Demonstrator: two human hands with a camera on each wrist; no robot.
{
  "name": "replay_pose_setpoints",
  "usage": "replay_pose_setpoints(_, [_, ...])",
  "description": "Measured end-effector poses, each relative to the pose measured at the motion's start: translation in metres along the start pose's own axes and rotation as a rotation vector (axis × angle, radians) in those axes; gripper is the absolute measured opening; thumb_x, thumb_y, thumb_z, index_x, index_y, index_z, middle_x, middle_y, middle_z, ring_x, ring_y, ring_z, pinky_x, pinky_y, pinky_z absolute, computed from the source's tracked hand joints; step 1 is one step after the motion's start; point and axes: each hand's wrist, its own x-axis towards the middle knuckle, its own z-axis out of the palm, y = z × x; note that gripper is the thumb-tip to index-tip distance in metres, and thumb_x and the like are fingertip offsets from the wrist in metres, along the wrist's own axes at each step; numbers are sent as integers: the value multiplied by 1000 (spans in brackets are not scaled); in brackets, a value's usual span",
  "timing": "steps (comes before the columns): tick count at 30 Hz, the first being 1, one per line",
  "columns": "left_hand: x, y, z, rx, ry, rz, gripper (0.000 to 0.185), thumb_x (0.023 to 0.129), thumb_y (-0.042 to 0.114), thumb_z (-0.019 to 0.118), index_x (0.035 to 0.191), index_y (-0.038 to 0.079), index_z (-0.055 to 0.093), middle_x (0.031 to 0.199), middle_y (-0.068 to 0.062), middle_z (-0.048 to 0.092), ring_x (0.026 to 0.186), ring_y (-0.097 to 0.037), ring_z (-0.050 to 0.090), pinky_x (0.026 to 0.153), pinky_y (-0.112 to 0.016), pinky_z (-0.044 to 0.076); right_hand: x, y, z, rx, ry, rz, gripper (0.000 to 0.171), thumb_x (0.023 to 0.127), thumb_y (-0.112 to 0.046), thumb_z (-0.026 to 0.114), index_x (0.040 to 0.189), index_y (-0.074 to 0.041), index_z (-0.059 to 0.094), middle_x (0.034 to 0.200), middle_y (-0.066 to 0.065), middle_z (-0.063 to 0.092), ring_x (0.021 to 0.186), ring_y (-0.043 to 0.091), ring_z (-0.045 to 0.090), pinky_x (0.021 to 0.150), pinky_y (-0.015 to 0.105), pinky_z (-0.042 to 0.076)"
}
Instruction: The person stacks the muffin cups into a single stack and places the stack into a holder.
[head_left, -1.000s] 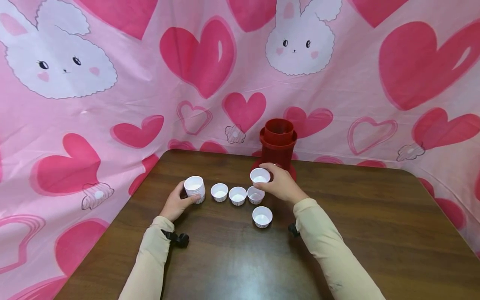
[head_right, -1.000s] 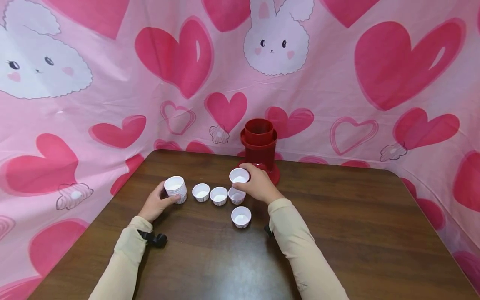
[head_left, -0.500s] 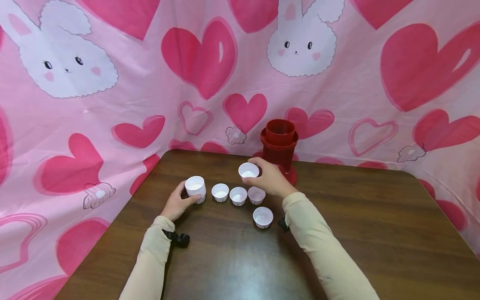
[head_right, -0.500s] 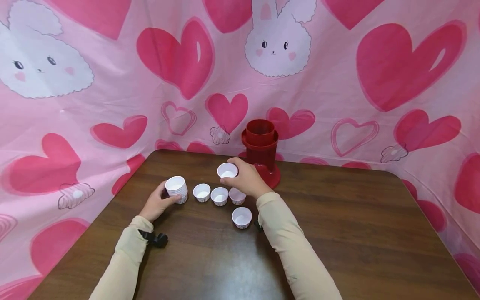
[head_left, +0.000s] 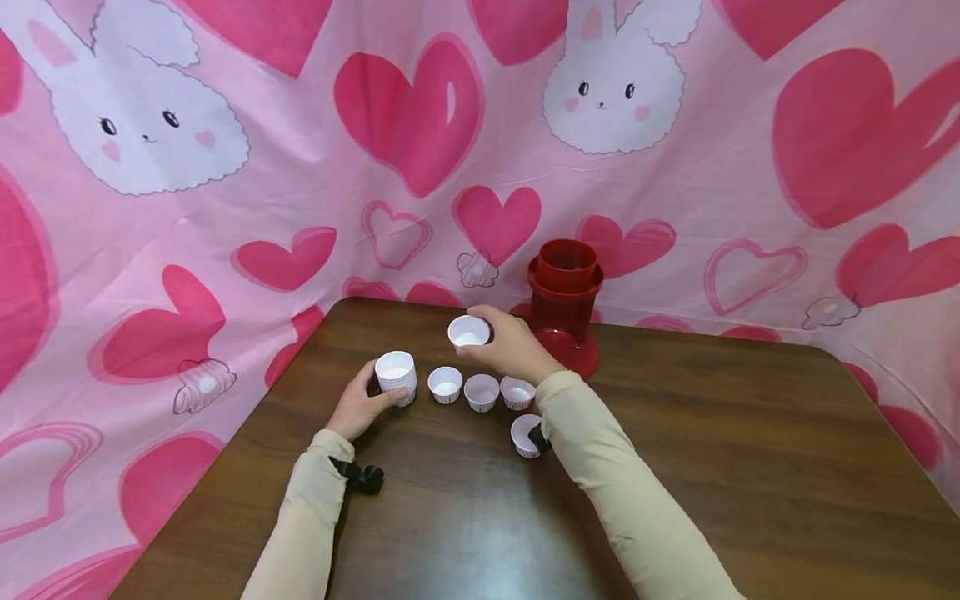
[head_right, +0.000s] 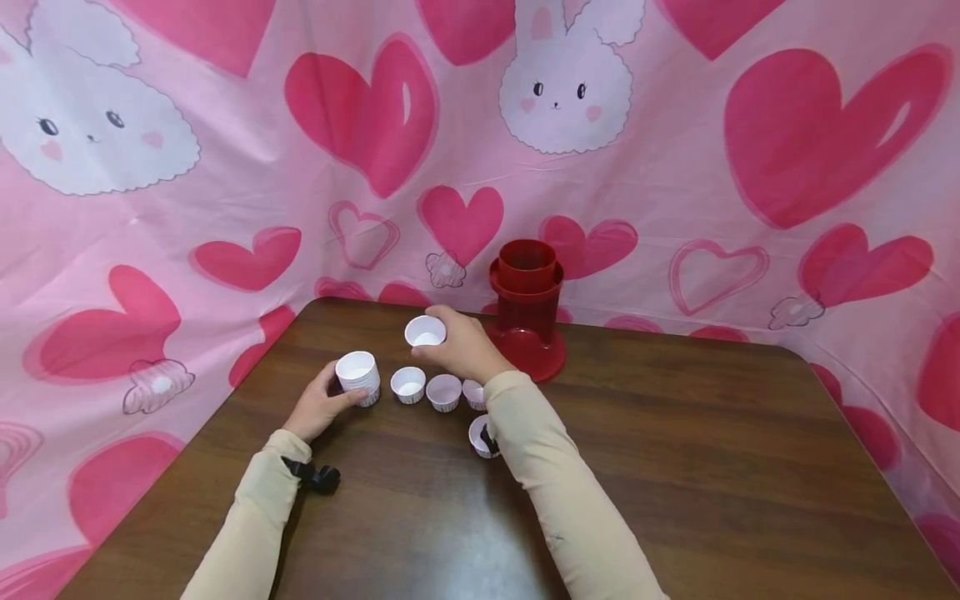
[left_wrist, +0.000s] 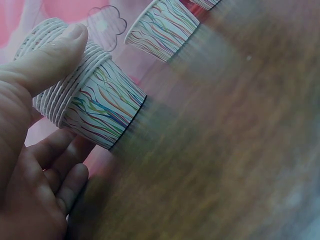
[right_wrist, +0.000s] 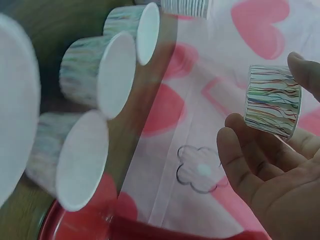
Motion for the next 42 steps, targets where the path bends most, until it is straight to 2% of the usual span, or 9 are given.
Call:
replay_pose_setpoints(16, [4,-4,1,-18,-6,24,68,87,15,82,143,3,47,132,-22,56,120,-35,52,104,-50,39,28,-26,41,-10,-73,-29,66,85,-26,83,141,-6,55,129,10,64,109,24,61,96,37,49])
replay_pose_setpoints(21, [3,-6,-1,-5,6,36,65,87,14,81,142,2,48,132,-22,57,121,-35,51,106,-51,37,37,-32,62,-44,-98,-10,64,86,-27,81,140,-5,55,130,10,65,109,25,60,94,35,50])
replay_pose_setpoints(28, [3,-5,-2,24,3,33,66,87,19,81,142,3,48,134,-21,55,121,-35,50,106,-52,37,40,-36,86,-45,-121,49,64,88,-29,80,141,-4,55,130,11,64,112,28,58,95,38,49])
replay_pose_setpoints(35, [3,-6,-3,27,-5,21,66,88,22,81,143,5,48,135,-19,55,120,-35,51,107,-53,38,44,-41,99,-55,-100,56,62,88,-30,80,138,-3,57,126,12,66,109,28,58,94,36,49])
replay_pose_setpoints(42, [2,-6,-4,12,-12,23,70,88,22,80,147,5,44,138,-20,53,123,-35,49,108,-54,37,45,-45,107,-84,-123,69,61,87,-29,81,139,-6,57,126,10,66,108,27,58,92,35,49])
